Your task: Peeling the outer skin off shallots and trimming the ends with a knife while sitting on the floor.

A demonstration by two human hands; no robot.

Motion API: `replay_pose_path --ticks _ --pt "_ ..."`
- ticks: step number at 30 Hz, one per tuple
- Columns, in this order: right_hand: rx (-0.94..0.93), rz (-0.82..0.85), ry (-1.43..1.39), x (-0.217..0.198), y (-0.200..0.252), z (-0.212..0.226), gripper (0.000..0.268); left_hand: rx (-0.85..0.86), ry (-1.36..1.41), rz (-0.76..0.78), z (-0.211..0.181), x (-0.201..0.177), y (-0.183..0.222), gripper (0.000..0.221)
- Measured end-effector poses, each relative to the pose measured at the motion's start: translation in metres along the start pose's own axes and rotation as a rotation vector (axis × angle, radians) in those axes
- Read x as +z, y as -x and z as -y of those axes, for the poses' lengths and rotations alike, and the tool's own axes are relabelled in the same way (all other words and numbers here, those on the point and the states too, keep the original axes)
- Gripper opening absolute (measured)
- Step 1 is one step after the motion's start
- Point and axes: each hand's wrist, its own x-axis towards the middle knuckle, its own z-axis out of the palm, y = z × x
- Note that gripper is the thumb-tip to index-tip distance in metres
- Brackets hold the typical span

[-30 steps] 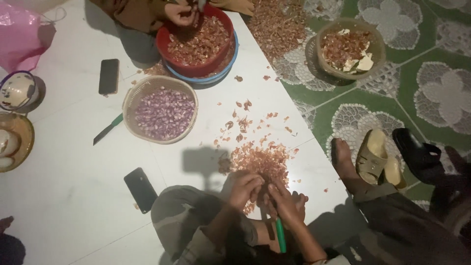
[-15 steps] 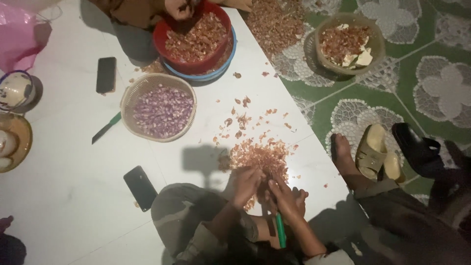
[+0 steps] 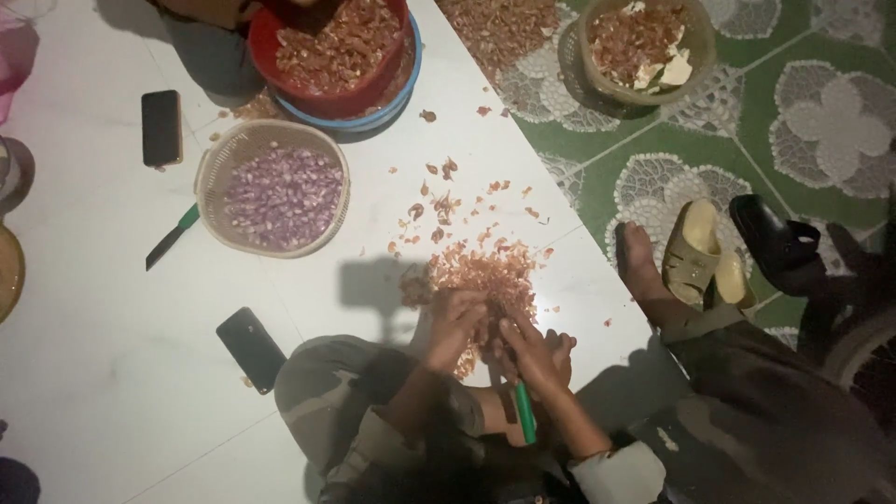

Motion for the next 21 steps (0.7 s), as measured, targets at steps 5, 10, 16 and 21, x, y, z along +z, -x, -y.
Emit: replay_pose_path --ticks 5,10,16,21 --pt "0.000 -0.039 0.070 0.004 -0.002 0.008 0.069 0.084 0.173 0.051 0.006 0.003 -0.005 0.040" --pt "-0.026 -0.037 0.107 0.002 0.002 0.008 0.064 0.022 0.141 0.050 0.017 -0.007 -0.013 0.044" --pt "-0.114 0.037 0.023 0.011 0.012 0.023 0.060 0.007 0.043 0.097 0.021 -0.010 -0.010 0.042" --pt "-0.234 0.170 -0.021 0.009 0.004 0.012 0.069 -0.079 -0.028 0.037 -0.021 0.006 0.019 0.040"
